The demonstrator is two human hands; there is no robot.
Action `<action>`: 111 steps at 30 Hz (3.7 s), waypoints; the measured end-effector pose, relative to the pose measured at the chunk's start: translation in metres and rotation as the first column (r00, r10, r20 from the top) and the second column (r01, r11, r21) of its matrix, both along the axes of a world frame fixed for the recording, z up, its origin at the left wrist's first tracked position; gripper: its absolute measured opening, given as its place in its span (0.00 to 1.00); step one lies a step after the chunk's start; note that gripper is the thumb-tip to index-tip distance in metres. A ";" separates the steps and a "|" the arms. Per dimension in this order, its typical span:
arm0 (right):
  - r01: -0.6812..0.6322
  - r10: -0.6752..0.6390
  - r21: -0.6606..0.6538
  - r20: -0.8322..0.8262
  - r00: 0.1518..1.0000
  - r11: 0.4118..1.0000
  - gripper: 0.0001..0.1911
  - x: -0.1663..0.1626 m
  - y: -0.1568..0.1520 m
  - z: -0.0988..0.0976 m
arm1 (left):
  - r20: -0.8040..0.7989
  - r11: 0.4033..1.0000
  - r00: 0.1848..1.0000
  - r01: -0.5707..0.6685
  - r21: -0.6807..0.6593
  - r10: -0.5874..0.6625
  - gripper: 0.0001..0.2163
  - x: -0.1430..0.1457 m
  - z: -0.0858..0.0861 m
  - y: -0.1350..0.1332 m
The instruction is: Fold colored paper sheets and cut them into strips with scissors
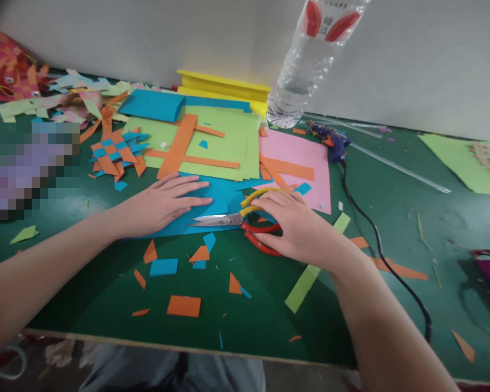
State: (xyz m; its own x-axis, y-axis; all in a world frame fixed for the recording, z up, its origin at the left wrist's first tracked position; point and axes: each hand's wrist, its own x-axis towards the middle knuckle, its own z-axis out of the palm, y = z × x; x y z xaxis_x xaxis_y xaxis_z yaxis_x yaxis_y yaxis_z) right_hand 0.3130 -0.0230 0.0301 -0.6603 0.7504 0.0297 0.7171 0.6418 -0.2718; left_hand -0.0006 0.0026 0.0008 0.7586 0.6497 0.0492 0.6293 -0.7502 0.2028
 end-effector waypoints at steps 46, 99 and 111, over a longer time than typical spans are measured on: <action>-0.026 0.024 0.084 0.017 1.000 0.996 0.19 0.005 0.004 -0.002 | 0.047 0.982 0.996 0.062 0.178 -0.072 0.16 -0.005 -0.002 0.007; -0.029 0.027 0.047 0.046 0.999 0.998 0.18 -0.017 -0.008 -0.001 | 0.064 0.992 0.997 0.036 0.118 -0.044 0.16 -0.003 -0.001 0.006; 0.005 -0.008 0.052 0.060 0.998 0.999 0.20 -0.023 -0.011 -0.002 | 0.074 0.993 0.996 0.048 0.105 -0.056 0.17 -0.004 -0.002 0.008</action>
